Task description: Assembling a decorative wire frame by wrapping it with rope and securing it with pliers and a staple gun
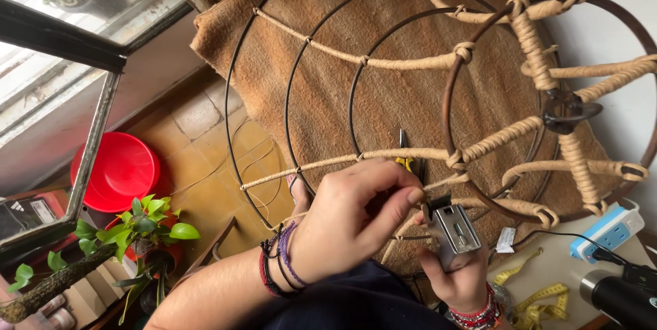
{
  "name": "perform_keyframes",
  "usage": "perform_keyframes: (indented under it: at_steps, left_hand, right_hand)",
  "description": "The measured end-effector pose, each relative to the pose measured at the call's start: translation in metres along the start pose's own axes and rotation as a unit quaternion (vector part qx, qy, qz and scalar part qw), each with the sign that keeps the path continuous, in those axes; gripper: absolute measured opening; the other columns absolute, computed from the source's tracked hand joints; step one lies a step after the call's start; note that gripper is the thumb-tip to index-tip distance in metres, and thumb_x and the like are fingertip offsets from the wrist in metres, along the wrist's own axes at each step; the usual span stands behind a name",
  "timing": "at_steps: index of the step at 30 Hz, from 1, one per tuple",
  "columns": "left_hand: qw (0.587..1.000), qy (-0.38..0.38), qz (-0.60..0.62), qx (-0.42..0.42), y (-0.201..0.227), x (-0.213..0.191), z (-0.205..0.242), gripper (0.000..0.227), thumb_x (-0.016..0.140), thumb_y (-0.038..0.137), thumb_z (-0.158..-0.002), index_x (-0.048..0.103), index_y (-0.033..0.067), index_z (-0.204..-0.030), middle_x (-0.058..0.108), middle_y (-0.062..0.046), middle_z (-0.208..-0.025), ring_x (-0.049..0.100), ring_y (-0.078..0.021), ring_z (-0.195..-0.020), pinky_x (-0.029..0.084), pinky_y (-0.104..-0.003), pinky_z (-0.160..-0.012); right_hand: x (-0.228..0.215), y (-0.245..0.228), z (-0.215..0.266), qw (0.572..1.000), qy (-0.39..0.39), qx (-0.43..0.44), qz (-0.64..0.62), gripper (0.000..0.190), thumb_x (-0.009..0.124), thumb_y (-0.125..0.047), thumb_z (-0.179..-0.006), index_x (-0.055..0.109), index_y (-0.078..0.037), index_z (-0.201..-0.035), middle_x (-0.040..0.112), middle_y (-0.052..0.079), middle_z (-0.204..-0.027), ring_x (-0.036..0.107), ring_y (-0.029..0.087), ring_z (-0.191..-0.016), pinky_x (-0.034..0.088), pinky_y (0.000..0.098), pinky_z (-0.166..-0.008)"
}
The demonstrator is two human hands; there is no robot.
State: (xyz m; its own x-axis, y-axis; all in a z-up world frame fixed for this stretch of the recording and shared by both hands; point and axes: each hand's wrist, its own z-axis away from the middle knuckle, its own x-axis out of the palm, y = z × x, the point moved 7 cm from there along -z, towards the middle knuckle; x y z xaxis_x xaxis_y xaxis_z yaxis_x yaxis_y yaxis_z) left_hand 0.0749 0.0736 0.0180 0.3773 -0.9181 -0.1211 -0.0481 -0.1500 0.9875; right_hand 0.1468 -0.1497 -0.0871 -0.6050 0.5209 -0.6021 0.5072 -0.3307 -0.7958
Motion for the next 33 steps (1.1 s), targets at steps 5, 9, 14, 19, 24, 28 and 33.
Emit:
perform_keyframes:
  at_steps: [5, 9, 14, 19, 24, 28, 33]
  left_hand:
    - [0.999, 0.033, 0.021, -0.017, 0.004, 0.005, 0.002, 0.025, 0.063, 0.028, -0.099, 0.067, 0.0096, -0.115, 0.065, -0.003, -0.094, 0.057, -0.0102, -0.069, 0.050, -0.024, -0.062]
    - [0.991, 0.063, 0.089, -0.073, -0.005, 0.020, 0.002, 0.014, 0.073, 0.022, -0.095, 0.073, 0.0116, -0.104, 0.071, 0.003, -0.087, 0.047, -0.0006, -0.057, 0.042, -0.018, -0.052]
    - [0.984, 0.066, 0.104, -0.130, -0.012, 0.038, 0.003, 0.010, 0.076, 0.020, -0.093, 0.077, 0.0118, -0.098, 0.070, 0.009, -0.073, 0.042, 0.0043, -0.051, 0.033, -0.015, -0.045]
    - [0.975, 0.043, 0.172, -0.135, -0.019, 0.060, 0.004, 0.012, 0.074, 0.016, -0.094, 0.074, 0.0058, -0.101, 0.071, 0.002, -0.079, 0.051, 0.0014, -0.052, 0.040, -0.014, -0.044]
    - [0.972, 0.056, 0.178, -0.140, -0.016, 0.071, 0.008, 0.012, 0.073, 0.016, -0.094, 0.069, 0.0056, -0.098, 0.067, 0.001, -0.075, 0.057, -0.0021, -0.053, 0.053, -0.016, -0.047]
    - [0.972, 0.088, 0.155, -0.153, -0.019, 0.073, 0.014, 0.016, 0.076, 0.019, -0.091, 0.068, 0.0062, -0.095, 0.067, 0.001, -0.075, 0.058, -0.0030, -0.055, 0.054, -0.018, -0.050]
    - [0.979, 0.122, 0.117, -0.114, -0.026, 0.074, 0.017, 0.018, 0.080, 0.016, -0.090, 0.075, 0.0011, -0.097, 0.069, -0.007, -0.072, 0.069, -0.0111, -0.053, 0.057, -0.021, -0.053]
  right_hand:
    - [-0.014, 0.016, 0.029, 0.999, 0.033, -0.002, 0.005, 0.065, 0.071, -0.032, -0.084, 0.054, 0.006, -0.134, 0.078, 0.006, -0.112, 0.075, 0.024, -0.113, 0.054, 0.0353, -0.106]
    - [-0.021, 0.026, 0.051, 0.996, 0.058, 0.038, -0.060, 0.069, 0.073, -0.024, -0.082, 0.049, 0.010, -0.137, 0.077, 0.012, -0.112, 0.077, 0.023, -0.107, 0.056, 0.0333, -0.102]
    - [-0.041, 0.018, 0.064, 0.993, 0.088, 0.056, -0.063, 0.035, 0.068, -0.028, -0.087, 0.071, 0.000, -0.108, 0.077, 0.008, -0.103, 0.076, 0.025, -0.101, 0.057, 0.0355, -0.098]
    - [-0.046, 0.078, 0.118, 0.978, 0.141, 0.127, -0.084, 0.024, 0.067, -0.015, -0.091, 0.070, 0.001, -0.108, 0.075, 0.009, -0.101, 0.074, 0.023, -0.098, 0.059, 0.0343, -0.092]
    - [-0.046, 0.155, 0.151, 0.957, 0.074, 0.279, -0.025, 0.034, 0.068, -0.032, -0.088, 0.072, -0.007, -0.109, 0.077, 0.008, -0.090, 0.076, 0.023, -0.081, 0.059, 0.0340, -0.068]
    - [-0.021, 0.191, 0.136, 0.939, -0.097, 0.330, 0.014, 0.035, 0.064, -0.038, -0.092, 0.057, -0.009, -0.110, 0.060, 0.000, -0.079, 0.053, 0.010, -0.050, 0.050, 0.0234, -0.045]
    - [0.003, 0.147, 0.025, 0.932, -0.106, 0.337, 0.083, 0.060, 0.073, -0.039, -0.094, 0.059, 0.008, -0.128, 0.067, 0.032, -0.119, 0.066, 0.049, -0.115, 0.051, 0.0570, -0.099]
